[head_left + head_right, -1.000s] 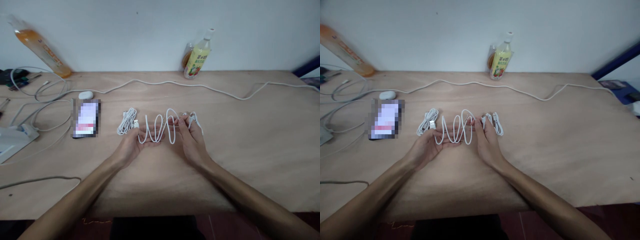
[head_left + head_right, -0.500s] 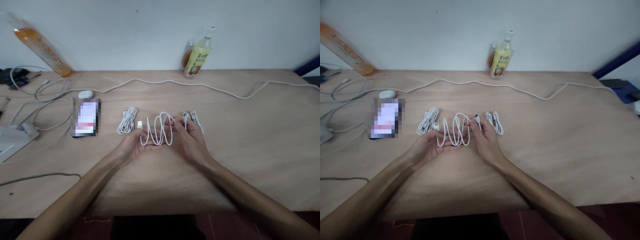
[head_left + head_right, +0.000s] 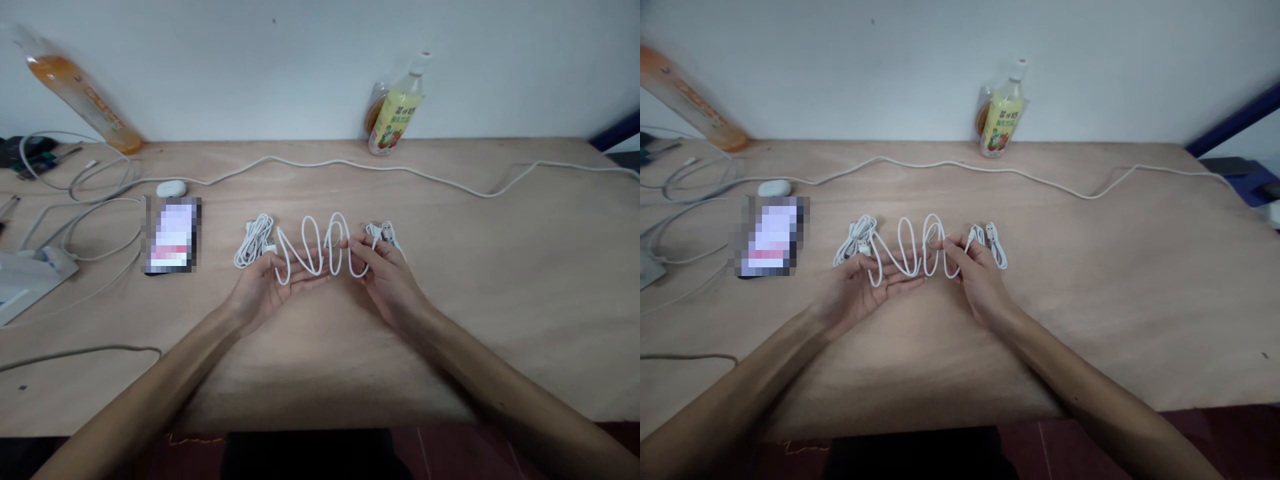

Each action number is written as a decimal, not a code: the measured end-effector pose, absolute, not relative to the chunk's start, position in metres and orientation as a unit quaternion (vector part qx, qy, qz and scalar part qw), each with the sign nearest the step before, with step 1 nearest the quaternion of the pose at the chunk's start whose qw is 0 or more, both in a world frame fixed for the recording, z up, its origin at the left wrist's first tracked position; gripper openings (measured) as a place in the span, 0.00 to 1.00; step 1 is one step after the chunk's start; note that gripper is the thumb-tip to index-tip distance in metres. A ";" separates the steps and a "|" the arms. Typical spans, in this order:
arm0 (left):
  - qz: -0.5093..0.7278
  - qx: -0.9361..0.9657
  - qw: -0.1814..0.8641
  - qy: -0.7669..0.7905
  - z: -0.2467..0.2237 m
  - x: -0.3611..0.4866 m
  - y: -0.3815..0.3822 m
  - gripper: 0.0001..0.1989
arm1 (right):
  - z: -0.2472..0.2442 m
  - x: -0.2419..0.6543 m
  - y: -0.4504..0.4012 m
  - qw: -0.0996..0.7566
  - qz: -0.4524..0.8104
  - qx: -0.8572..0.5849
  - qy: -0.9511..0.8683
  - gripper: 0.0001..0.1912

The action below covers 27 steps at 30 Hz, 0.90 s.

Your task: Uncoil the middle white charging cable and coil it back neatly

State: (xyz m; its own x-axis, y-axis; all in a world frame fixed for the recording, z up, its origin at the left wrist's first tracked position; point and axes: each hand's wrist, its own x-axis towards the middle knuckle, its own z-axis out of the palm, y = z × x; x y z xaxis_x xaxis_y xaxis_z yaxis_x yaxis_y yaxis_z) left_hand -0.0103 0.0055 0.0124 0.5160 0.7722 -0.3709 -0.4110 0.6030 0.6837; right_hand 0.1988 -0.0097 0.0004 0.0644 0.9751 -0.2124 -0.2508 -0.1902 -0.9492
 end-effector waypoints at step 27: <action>0.356 0.298 0.825 0.322 0.014 -0.008 0.006 0.26 | 0.000 0.195 -0.011 0.479 0.692 -0.429 -0.330 0.26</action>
